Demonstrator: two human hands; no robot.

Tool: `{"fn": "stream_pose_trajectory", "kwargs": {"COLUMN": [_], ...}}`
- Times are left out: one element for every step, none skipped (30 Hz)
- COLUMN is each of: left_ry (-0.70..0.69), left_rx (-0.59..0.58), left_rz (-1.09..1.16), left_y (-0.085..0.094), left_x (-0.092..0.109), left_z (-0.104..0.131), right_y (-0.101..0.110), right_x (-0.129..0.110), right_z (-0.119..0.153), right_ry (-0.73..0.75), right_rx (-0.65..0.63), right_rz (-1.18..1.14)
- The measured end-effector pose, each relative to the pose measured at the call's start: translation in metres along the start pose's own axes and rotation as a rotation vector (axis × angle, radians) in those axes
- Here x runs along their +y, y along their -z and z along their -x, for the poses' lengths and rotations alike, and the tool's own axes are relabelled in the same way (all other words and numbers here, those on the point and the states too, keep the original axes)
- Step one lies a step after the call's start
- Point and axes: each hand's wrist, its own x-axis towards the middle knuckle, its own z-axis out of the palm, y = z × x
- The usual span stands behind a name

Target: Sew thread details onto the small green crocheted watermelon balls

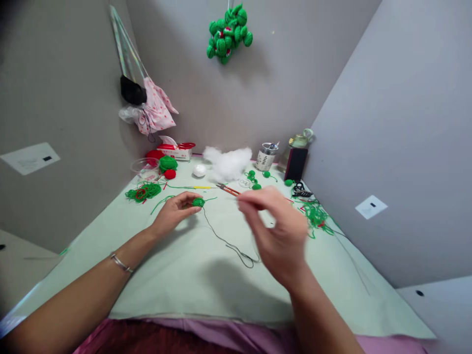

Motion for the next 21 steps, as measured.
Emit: {"fn": "stream_pose_trajectory", "kwargs": {"left_ry": [-0.014,-0.03,-0.045,-0.058,-0.067,-0.075,-0.083,-0.09,-0.097,-0.1,-0.101,-0.099,-0.095,-0.092,-0.09,-0.089,-0.089,-0.086,-0.084,-0.08,-0.075], "left_rx": [-0.005,-0.01,-0.018,-0.025,-0.032,-0.037,-0.04,-0.043,-0.045,-0.05,-0.057,-0.064,-0.07,-0.073,-0.074,-0.073,-0.074,-0.075,-0.077,-0.08,-0.081], "left_rz": [-0.003,-0.005,-0.005,-0.005,-0.009,-0.017,-0.027,-0.034,-0.04,-0.04,-0.035,-0.027,-0.021,-0.018,-0.017,-0.017,-0.018,-0.019,-0.021,-0.025,-0.031], "left_y": [-0.001,-0.002,-0.002,-0.003,-0.004,-0.005,-0.005,-0.006,-0.007,-0.008,-0.008,-0.009,-0.009,-0.009,-0.009,-0.009,-0.009,-0.009,-0.008,-0.008,-0.008], "left_x": [0.001,0.001,0.001,0.001,0.001,0.002,0.002,0.003,0.004,0.005,0.005,0.005,0.006,0.005,0.005,0.005,0.005,0.005,0.005,0.005,0.005], "left_z": [0.001,0.001,0.002,0.003,0.004,0.004,0.005,0.006,0.007,0.007,0.008,0.008,0.009,0.009,0.009,0.009,0.009,0.009,0.009,0.009,0.01], "right_y": [-0.014,-0.027,-0.04,-0.051,-0.059,-0.065,-0.069,-0.071,-0.072,-0.073,-0.073,-0.073,-0.073,-0.073,-0.074,-0.074,-0.074,-0.074,-0.074,-0.074,-0.074], "right_x": [0.004,0.009,0.015,0.02,0.025,0.03,0.034,0.037,0.039,0.041,0.041,0.041,0.041,0.041,0.041,0.041,0.041,0.041,0.041,0.041,0.041], "right_z": [-0.002,-0.003,-0.002,-0.001,0.001,0.004,0.006,0.009,0.011,0.012,0.013,0.014,0.014,0.014,0.014,0.014,0.015,0.015,0.015,0.015,0.015], "right_ry": [0.03,0.047,0.058,0.07,0.084,0.102,0.123,0.144,0.161,0.171,0.175,0.178,0.179,0.179,0.179,0.18,0.181,0.18,0.18,0.18,0.181], "right_rx": [-0.03,-0.061,-0.087,-0.12,-0.147,-0.17,-0.191,-0.208,-0.219,-0.224,-0.229,-0.235,-0.242,-0.247,-0.253,-0.257,-0.259,-0.261,-0.263,-0.264,-0.265], "right_rz": [0.028,0.063,0.112,0.169,0.225,0.275,0.316,0.345,0.366,0.385,0.401,0.413,0.421,0.427,0.43,0.43,0.429,0.428,0.425,0.421,0.417]}}
